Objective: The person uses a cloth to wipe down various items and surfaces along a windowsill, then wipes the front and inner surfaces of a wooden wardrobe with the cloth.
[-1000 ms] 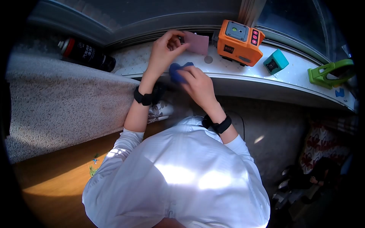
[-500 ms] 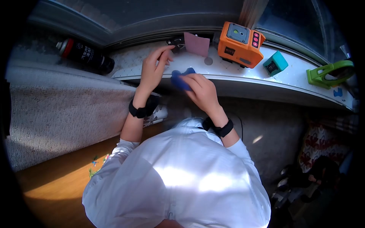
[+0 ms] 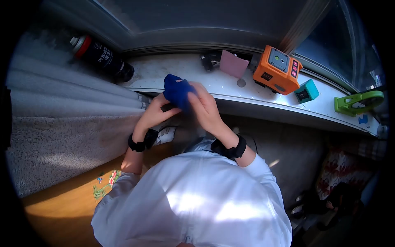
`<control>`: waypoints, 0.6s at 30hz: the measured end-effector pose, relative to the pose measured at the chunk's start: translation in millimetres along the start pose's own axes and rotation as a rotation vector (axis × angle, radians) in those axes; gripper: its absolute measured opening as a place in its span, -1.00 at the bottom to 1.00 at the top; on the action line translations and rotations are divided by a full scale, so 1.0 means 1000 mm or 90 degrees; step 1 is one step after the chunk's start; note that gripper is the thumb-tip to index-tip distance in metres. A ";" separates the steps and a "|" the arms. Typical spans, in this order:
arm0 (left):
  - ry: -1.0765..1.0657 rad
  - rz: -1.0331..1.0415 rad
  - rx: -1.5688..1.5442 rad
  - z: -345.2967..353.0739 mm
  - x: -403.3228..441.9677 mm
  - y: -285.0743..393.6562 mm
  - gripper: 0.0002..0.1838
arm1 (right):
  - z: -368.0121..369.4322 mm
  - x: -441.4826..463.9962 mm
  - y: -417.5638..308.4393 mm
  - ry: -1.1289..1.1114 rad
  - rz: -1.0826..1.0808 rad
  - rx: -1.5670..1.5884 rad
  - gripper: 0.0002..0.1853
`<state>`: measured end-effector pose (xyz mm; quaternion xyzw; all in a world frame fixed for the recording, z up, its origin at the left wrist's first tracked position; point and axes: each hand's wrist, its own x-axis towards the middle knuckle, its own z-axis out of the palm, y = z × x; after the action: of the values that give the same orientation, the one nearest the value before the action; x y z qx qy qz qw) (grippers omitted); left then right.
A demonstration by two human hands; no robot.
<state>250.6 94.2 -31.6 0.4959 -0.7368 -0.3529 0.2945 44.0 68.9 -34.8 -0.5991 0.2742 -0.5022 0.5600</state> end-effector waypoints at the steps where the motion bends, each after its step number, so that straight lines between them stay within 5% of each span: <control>1: -0.001 -0.011 -0.013 -0.001 -0.004 -0.005 -0.69 | 0.006 0.003 0.003 0.003 -0.020 -0.003 -0.59; 5: 0.082 -0.174 -0.306 -0.012 -0.019 -0.008 -0.84 | 0.003 0.007 -0.003 0.210 -0.006 0.005 -0.59; 9: 0.176 -0.166 -0.346 -0.019 -0.011 -0.019 -0.87 | 0.010 0.005 0.006 0.253 -0.002 -0.117 -0.62; 14: 0.233 -0.153 -0.183 -0.024 -0.002 -0.014 -0.85 | 0.027 0.013 -0.011 0.189 0.152 -0.240 -0.65; 17: 0.224 -0.133 -0.081 -0.032 -0.001 -0.017 -0.85 | 0.045 0.018 0.018 0.221 -0.086 -0.671 -0.64; 18: 0.221 -0.130 -0.055 -0.033 -0.002 -0.013 -0.85 | 0.050 0.017 0.025 0.183 -0.047 -0.700 -0.61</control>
<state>284.0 84.8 -23.0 0.6084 -0.6048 -0.3216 0.4008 100.8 67.7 -46.6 -0.7371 0.5480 -0.3812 0.1048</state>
